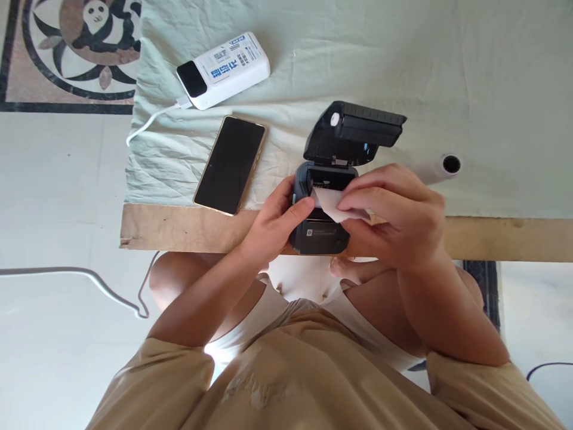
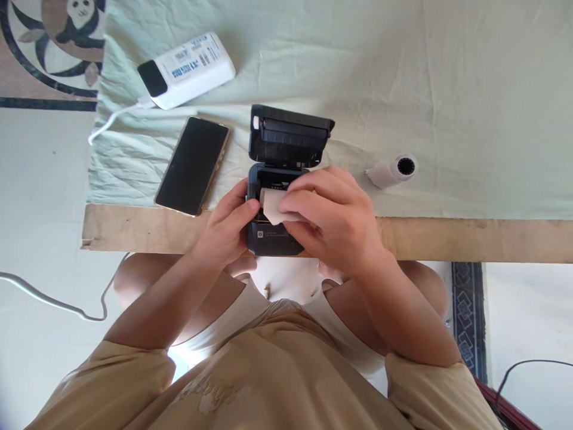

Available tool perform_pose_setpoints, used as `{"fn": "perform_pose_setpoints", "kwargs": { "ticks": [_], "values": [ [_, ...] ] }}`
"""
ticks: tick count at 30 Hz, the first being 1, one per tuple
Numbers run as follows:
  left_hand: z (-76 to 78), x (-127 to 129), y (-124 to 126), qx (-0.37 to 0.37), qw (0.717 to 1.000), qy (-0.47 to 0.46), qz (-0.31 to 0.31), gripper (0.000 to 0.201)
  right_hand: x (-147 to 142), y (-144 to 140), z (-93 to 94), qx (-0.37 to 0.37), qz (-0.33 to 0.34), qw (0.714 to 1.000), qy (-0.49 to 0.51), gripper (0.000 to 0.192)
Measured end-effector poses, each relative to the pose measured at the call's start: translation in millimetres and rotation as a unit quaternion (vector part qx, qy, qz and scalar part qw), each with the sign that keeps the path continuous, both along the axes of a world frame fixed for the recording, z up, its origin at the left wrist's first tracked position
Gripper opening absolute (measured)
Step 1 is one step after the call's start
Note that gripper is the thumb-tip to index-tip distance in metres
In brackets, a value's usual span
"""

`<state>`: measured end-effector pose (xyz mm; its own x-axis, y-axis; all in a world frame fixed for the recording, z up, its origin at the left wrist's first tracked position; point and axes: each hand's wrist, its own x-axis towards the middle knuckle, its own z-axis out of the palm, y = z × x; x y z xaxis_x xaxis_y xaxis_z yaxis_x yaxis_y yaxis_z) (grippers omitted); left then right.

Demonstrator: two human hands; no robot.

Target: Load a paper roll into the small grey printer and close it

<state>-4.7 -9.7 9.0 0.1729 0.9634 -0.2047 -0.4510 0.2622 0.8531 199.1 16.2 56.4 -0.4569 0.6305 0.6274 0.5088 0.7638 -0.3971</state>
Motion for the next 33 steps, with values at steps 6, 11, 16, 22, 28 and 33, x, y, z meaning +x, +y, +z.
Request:
{"fn": "perform_pose_setpoints", "kwargs": {
  "ticks": [6,11,16,22,28,33],
  "values": [
    [0.4,3,-5,0.022,0.999,0.016,0.027,0.073,-1,-22,-0.5,-0.025,0.032,0.999,-0.033,0.020],
    [3.2,0,-4,0.029,0.996,0.079,0.006,0.087,-3,-23,-4.1,-0.124,-0.001,0.989,-0.084,0.015],
    [4.7,-3,-1,0.022,0.997,0.069,-0.016,0.094,6,-10,2.7,-0.161,-0.044,0.982,-0.083,0.019],
    [6.9,-4,1,0.005,0.995,0.097,-0.010,0.110,18,5,5.6,-0.057,-0.071,0.996,-0.017,0.016],
    [11.2,-2,3,0.013,0.992,0.123,-0.026,0.111,24,4,3.4,-0.068,-0.051,0.995,-0.054,0.022],
    [4.5,-4,0,0.036,0.994,0.097,-0.018,0.116,30,7,-14.0,-0.127,0.009,0.991,-0.036,0.009]
  ]
}}
